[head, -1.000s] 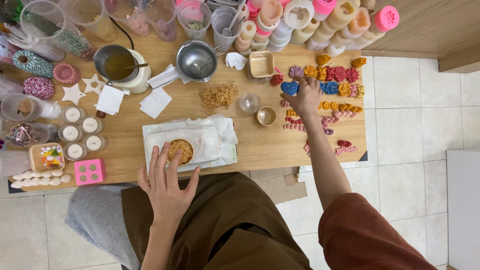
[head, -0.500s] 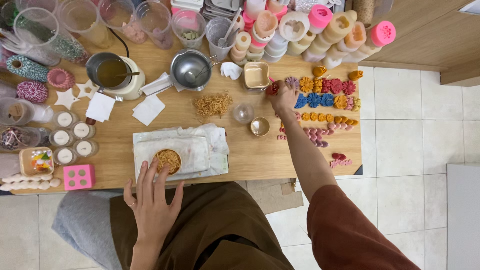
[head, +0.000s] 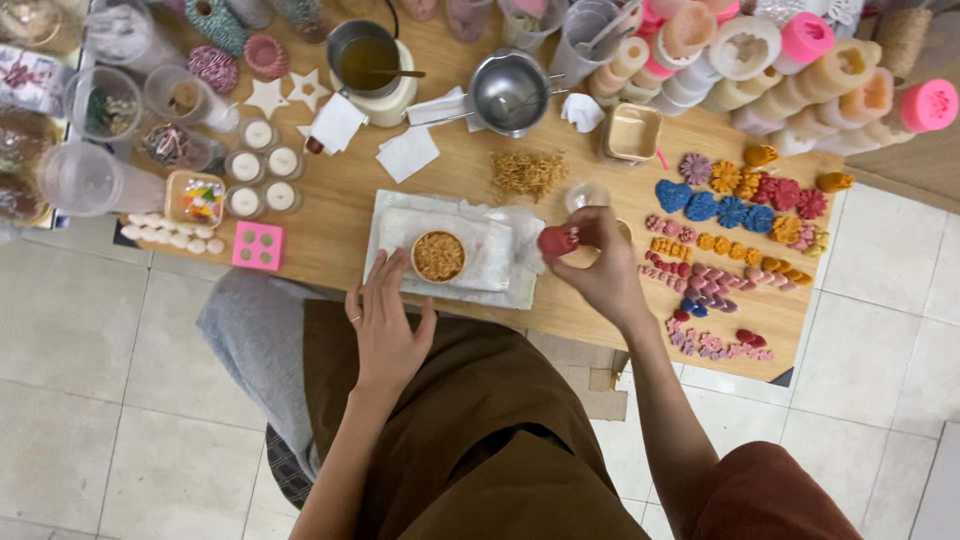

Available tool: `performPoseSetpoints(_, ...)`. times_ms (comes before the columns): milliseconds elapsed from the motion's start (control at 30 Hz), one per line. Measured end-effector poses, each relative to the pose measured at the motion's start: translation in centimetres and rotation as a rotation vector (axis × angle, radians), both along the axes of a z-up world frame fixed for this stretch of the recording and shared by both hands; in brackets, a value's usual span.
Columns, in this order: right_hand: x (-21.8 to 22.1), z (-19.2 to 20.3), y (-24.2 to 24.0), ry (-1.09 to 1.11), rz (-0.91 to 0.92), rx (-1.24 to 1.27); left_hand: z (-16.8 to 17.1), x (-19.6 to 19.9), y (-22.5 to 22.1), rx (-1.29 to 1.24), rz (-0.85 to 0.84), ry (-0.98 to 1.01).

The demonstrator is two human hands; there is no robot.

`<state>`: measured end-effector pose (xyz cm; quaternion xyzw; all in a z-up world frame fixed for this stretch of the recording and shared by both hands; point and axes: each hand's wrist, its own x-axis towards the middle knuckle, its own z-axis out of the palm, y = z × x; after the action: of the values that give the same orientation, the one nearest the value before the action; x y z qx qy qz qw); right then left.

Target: The person arranges dried moss and small decorative flowers into a small circular container, then carefully places a red rose candle and small white beads on top.

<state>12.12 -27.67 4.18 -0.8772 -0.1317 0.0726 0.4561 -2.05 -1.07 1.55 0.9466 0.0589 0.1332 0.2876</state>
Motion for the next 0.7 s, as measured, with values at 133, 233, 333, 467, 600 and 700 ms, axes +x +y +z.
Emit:
performPoseSetpoints(133, -1.5, 2.5, 6.6, -0.107, 0.285, 0.054, -0.4, -0.3, 0.2, -0.036, 0.006, -0.025)
performPoseSetpoints(233, -1.1, 2.9, 9.5, -0.246, 0.37, -0.105, -0.5, -0.5, 0.4, -0.056, 0.018, -0.023)
performPoseSetpoints(333, -1.0, 2.5, 10.8, -0.313, 0.396, -0.168, -0.5, -0.7, 0.7, -0.08, 0.021, -0.023)
performPoseSetpoints(467, -1.1, 1.4, 11.1, -0.387, 0.396, -0.21, -0.7, -0.7, 0.8, -0.105, 0.013, -0.021)
performPoseSetpoints(600, -1.2, 0.1, 11.0, -0.417, 0.383, -0.225, -0.9, -0.6, 0.6, -0.115, -0.01, -0.009)
performPoseSetpoints(700, -1.5, -0.5, 11.0, -0.411, 0.369, -0.244, -1.0, -0.5, 0.6, -0.116, -0.02, 0.01)
